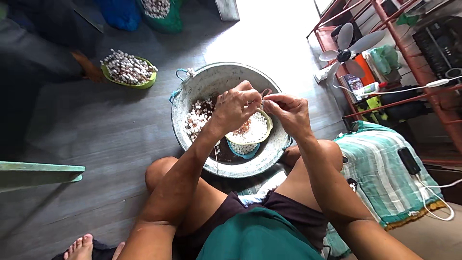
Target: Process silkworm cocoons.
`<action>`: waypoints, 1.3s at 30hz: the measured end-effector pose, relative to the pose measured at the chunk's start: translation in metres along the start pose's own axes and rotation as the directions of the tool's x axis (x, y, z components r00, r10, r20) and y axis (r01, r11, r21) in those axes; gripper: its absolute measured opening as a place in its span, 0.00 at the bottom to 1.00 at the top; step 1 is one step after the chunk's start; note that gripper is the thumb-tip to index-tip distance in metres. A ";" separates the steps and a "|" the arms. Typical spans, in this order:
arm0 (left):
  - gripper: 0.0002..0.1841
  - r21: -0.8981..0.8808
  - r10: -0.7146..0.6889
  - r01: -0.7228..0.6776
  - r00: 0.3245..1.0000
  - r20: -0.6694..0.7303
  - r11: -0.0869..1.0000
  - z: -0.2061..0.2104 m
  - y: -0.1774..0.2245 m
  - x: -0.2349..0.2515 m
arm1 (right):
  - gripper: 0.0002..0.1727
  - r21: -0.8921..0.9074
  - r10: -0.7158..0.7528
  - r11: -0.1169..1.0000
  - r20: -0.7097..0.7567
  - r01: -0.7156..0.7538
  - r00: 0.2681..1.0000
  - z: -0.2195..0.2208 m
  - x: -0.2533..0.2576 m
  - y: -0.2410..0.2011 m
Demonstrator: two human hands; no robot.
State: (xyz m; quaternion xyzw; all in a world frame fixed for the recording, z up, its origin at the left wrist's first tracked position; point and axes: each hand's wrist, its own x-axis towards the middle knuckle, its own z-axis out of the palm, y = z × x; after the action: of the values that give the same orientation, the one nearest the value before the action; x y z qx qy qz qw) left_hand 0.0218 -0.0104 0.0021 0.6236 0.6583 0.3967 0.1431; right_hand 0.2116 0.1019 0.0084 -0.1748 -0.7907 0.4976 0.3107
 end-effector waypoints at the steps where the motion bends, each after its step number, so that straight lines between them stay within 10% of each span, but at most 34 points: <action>1: 0.07 -0.016 -0.004 0.004 1.000 -0.002 1.000 -0.001 0.003 -0.002 | 0.10 -0.028 0.002 1.000 0.006 -0.002 1.000 0.000 0.000 -0.001; 15: 0.08 -0.165 -0.029 0.023 0.999 -0.034 0.986 -0.004 -0.009 0.002 | 0.10 -0.057 -0.054 0.997 -0.076 0.050 0.996 0.002 0.015 0.005; 20: 0.12 -0.792 -0.263 0.081 0.959 -0.103 0.605 -0.003 -0.005 -0.008 | 0.12 0.127 0.120 0.988 -0.281 -0.087 0.952 -0.013 0.002 -0.010; 24: 0.12 -0.966 -0.358 0.030 0.931 -0.065 0.255 0.002 -0.008 0.003 | 0.16 0.334 0.339 0.889 -0.016 -0.315 0.941 0.023 -0.008 -0.013; 39: 0.08 -0.986 -0.349 0.019 0.936 -0.039 0.164 0.002 -0.003 0.006 | 0.11 0.549 0.317 0.795 -0.013 -0.258 0.948 0.062 0.017 -0.044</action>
State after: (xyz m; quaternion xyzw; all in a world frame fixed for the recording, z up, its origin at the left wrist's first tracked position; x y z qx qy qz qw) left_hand 0.0198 -0.0042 0.0006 0.2459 0.3377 0.7795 0.4668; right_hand 0.1590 0.0503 0.0337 -0.2242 -0.5647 0.7317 0.3089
